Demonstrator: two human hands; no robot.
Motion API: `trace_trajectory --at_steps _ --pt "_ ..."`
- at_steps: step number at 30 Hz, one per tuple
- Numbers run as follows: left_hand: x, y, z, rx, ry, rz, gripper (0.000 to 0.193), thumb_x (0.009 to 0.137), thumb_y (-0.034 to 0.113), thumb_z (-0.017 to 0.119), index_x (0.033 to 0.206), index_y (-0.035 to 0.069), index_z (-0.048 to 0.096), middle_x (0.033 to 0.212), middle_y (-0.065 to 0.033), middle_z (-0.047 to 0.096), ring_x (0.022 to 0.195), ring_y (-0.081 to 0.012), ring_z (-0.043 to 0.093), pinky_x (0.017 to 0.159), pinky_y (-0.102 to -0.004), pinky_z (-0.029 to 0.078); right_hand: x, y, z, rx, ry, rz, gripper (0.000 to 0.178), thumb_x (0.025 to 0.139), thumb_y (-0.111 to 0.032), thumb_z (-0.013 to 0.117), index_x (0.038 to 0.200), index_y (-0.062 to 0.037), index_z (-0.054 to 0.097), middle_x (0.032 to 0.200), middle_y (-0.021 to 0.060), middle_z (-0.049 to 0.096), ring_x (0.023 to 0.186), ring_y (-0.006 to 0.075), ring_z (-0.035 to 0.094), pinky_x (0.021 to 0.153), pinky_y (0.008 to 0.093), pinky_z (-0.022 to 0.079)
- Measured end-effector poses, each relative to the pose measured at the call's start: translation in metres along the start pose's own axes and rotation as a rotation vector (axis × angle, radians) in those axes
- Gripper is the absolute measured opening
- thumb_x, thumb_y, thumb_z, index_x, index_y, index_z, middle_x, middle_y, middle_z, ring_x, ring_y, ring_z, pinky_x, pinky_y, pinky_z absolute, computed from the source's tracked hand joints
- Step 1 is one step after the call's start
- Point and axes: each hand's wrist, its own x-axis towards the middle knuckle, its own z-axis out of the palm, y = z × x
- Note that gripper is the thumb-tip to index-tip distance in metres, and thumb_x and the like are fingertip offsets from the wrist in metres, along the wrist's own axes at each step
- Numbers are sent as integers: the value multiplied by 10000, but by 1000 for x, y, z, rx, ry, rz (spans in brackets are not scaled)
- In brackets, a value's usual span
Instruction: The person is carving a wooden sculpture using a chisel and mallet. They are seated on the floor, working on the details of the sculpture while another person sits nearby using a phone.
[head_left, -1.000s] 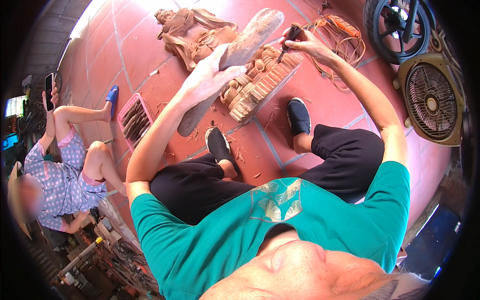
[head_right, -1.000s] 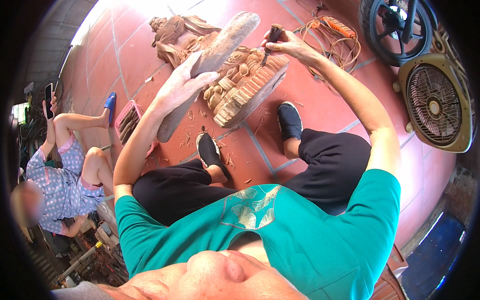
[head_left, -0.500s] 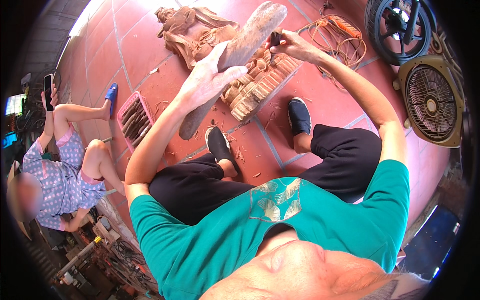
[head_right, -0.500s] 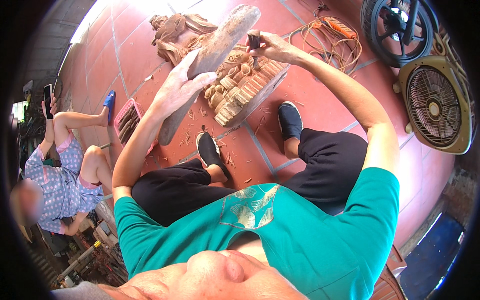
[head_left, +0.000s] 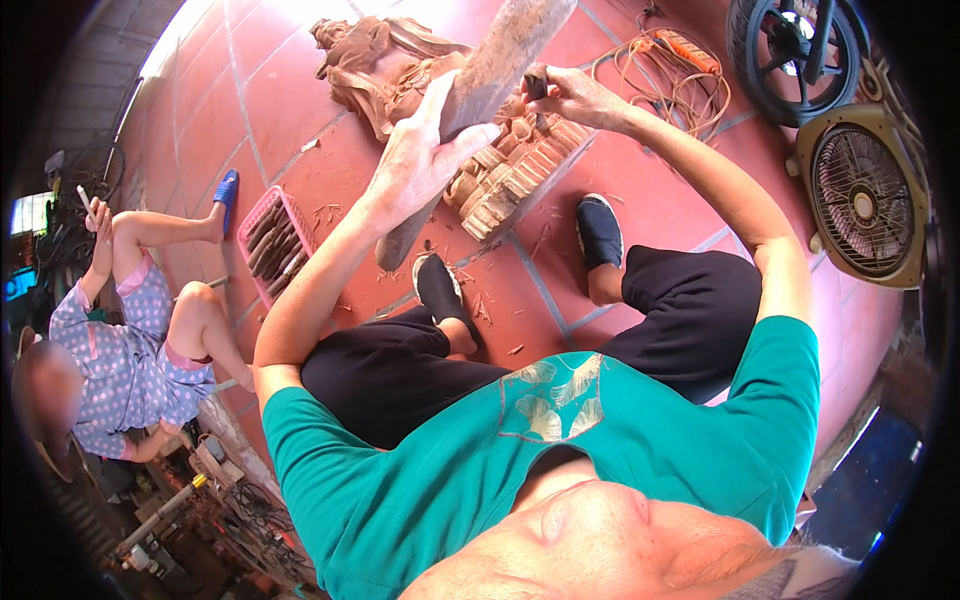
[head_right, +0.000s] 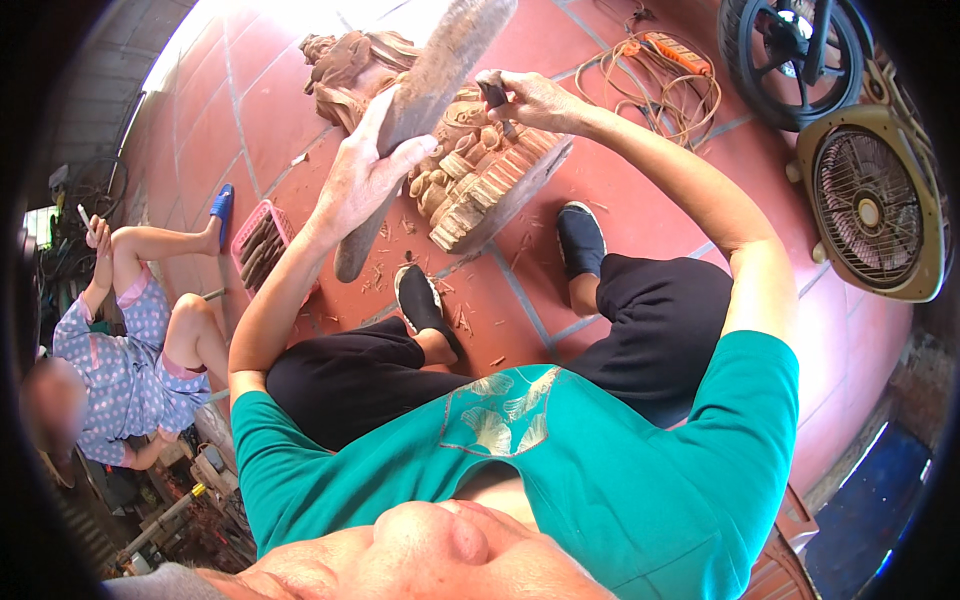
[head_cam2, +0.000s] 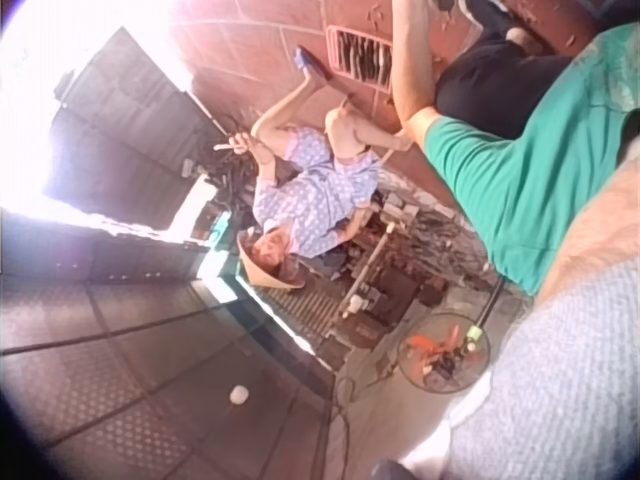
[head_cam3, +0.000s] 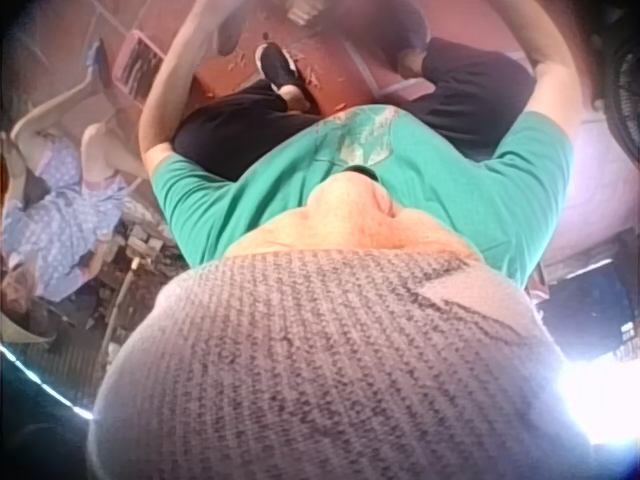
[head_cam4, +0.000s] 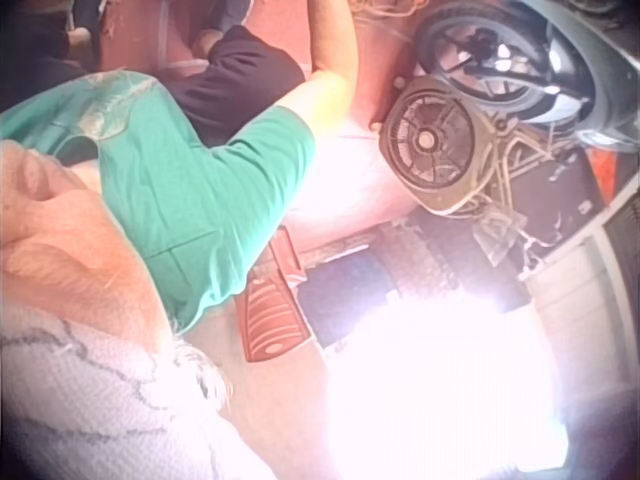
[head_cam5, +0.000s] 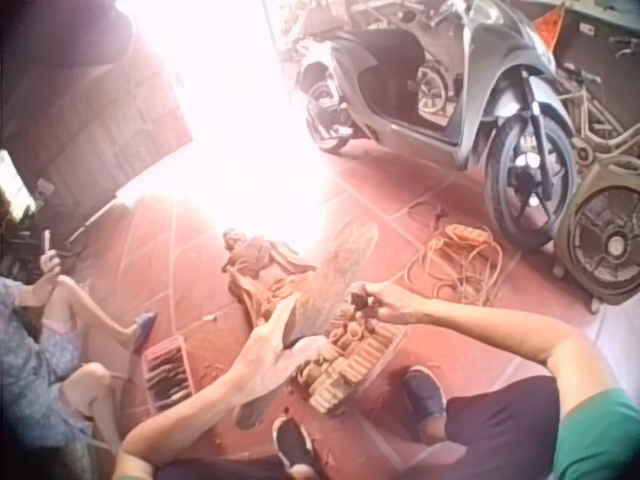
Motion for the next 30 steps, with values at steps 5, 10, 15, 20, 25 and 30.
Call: trace_trajectory --at_steps 5,10,15,20,25,30 --pt "2 -10 0 180 -172 -184 651 955 293 709 1446 -11 411 1268 -217 628 1168 -273 618 1034 -391 462 -1 8 -4 -46 -27 45 267 939 -82 686 1183 -26 593 1092 77 696 1041 171 665 925 351 541" --pt "1 -11 -7 51 -153 -132 655 941 318 724 1429 -14 440 1281 -217 618 1210 -272 587 1055 -391 440 -4 21 -18 172 90 174 252 953 -81 670 1190 -56 585 1111 63 686 1057 159 667 942 327 547" --pt "-1 -19 -6 -31 -109 -50 622 946 331 713 1404 4 449 1212 -212 671 1131 -266 651 1002 -384 480 -7 29 -29 200 68 137 251 969 -114 667 1199 -69 577 1111 60 675 1108 157 640 963 341 539" --pt "3 -5 -8 -26 -109 -61 614 943 203 717 1446 -17 443 1290 -142 602 1222 -187 544 1049 -354 435 -7 22 -23 243 30 142 244 975 -97 653 1204 -69 574 1138 59 671 1116 162 635 999 347 530" --pt "7 3 3 -83 48 137 630 956 344 706 1398 -21 444 1194 -224 663 1088 -271 658 979 -386 489 -6 28 -25 259 9 123 240 974 -68 643 1202 -55 572 1143 61 671 1120 161 638 1006 343 537" --pt "17 4 -2 158 -110 -31 621 945 298 711 1425 -1 453 1277 -197 616 1157 -290 611 1026 -391 453 -3 26 -16 44 6 137 240 959 -51 659 1191 -43 597 1157 59 674 1113 166 644 999 345 541"
